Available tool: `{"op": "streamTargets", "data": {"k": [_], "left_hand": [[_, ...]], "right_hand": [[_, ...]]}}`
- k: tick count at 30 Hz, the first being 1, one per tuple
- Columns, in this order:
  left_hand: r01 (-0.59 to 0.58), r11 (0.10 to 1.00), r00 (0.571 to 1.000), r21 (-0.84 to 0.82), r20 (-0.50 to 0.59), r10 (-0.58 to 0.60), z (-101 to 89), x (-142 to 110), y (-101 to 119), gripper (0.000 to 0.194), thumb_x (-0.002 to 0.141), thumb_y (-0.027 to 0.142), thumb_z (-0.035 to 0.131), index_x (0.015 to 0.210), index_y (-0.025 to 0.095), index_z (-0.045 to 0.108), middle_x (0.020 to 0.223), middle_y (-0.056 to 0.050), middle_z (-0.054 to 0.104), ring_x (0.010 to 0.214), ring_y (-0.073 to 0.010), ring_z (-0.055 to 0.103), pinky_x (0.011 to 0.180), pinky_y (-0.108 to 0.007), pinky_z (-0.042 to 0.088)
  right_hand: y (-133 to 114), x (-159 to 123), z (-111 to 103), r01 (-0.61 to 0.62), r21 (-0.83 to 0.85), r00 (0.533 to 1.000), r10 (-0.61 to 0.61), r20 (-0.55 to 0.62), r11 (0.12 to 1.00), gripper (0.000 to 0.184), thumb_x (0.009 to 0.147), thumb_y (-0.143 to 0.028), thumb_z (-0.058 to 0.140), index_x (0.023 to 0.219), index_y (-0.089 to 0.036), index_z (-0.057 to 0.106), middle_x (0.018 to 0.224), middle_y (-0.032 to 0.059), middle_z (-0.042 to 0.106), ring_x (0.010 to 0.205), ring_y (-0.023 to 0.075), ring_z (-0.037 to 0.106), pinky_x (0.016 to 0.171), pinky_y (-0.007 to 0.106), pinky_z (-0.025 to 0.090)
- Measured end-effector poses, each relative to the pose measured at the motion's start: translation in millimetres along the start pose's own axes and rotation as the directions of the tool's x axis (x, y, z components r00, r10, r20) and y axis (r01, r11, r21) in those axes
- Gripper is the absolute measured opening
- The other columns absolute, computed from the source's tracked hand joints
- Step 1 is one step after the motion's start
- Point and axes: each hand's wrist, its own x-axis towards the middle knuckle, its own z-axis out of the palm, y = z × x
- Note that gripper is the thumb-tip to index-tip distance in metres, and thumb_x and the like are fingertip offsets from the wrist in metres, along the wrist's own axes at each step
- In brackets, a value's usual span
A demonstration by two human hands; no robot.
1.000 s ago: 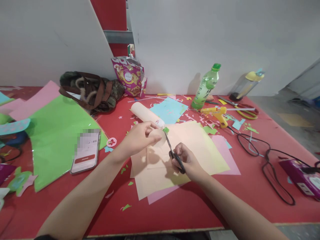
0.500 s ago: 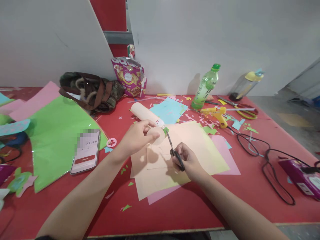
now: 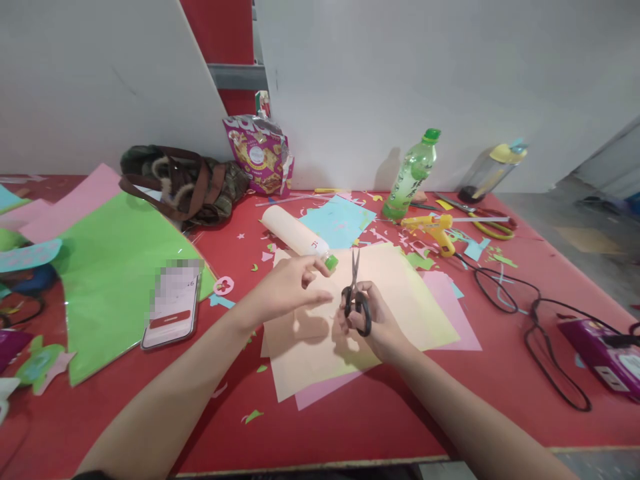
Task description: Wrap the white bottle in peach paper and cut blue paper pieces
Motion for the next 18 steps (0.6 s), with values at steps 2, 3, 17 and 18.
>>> {"op": "streamTargets", "data": {"k": [2, 3, 17, 18], "left_hand": [[-0.025, 0.999, 0.999, 0.025, 0.042, 0.024, 3.7, -0.5, 0.1, 0.028, 0.06, 0.033, 0.06, 0.083, 0.019, 0.053, 0.046, 0.008, 0.04, 0.044, -0.0094, 0.04, 0.043, -0.019, 0.027], [-0.036, 0.999, 0.998, 0.03, 0.056, 0.034, 5.8, -0.5, 0.0, 0.028, 0.06, 0.033, 0.061, 0.083, 0.02, 0.053, 0.046, 0.009, 0.039, 0.044, -0.0093, 0.039, 0.043, -0.019, 0.026], [-0.031, 0.996, 0.999, -0.083, 0.009, 0.032, 12.9, 5.0, -5.3, 0.012, 0.067, 0.027, 0.053, 0.064, 0.015, 0.055, 0.06, 0.001, 0.054, 0.058, -0.0115, 0.051, 0.051, -0.02, 0.036], [-0.022, 0.993, 1.0, -0.115, -0.023, 0.019, 11.5, 5.8, -5.4, 0.013, 0.067, 0.027, 0.053, 0.065, 0.014, 0.055, 0.06, 0.001, 0.055, 0.058, -0.0113, 0.051, 0.052, -0.02, 0.037]], "right_hand": [[-1.7, 0.2, 1.0, 0.001, -0.001, 0.999, -0.001, -0.046, 1.0, 0.043, 0.059, -0.026, 0.069, 0.08, -0.025, 0.031, 0.074, -0.0055, 0.045, 0.057, 0.0069, 0.049, 0.05, 0.021, 0.042], [-2.4, 0.3, 1.2, 0.003, -0.009, 0.998, -0.004, -0.064, 1.0, 0.043, 0.058, -0.022, 0.069, 0.079, -0.024, 0.032, 0.074, -0.0057, 0.045, 0.058, 0.0069, 0.048, 0.051, 0.021, 0.043], [1.3, 2.2, -2.5, 0.041, -0.06, 0.988, -0.049, -0.146, 0.997, 0.039, 0.061, -0.017, 0.065, 0.078, -0.024, 0.03, 0.072, -0.0075, 0.047, 0.054, 0.0052, 0.046, 0.05, 0.019, 0.038], [2.0, 2.4, -2.7, 0.024, -0.055, 0.991, -0.031, -0.132, 0.998, 0.04, 0.061, -0.019, 0.065, 0.078, -0.025, 0.03, 0.071, -0.0076, 0.047, 0.053, 0.0054, 0.045, 0.048, 0.019, 0.036]]}}
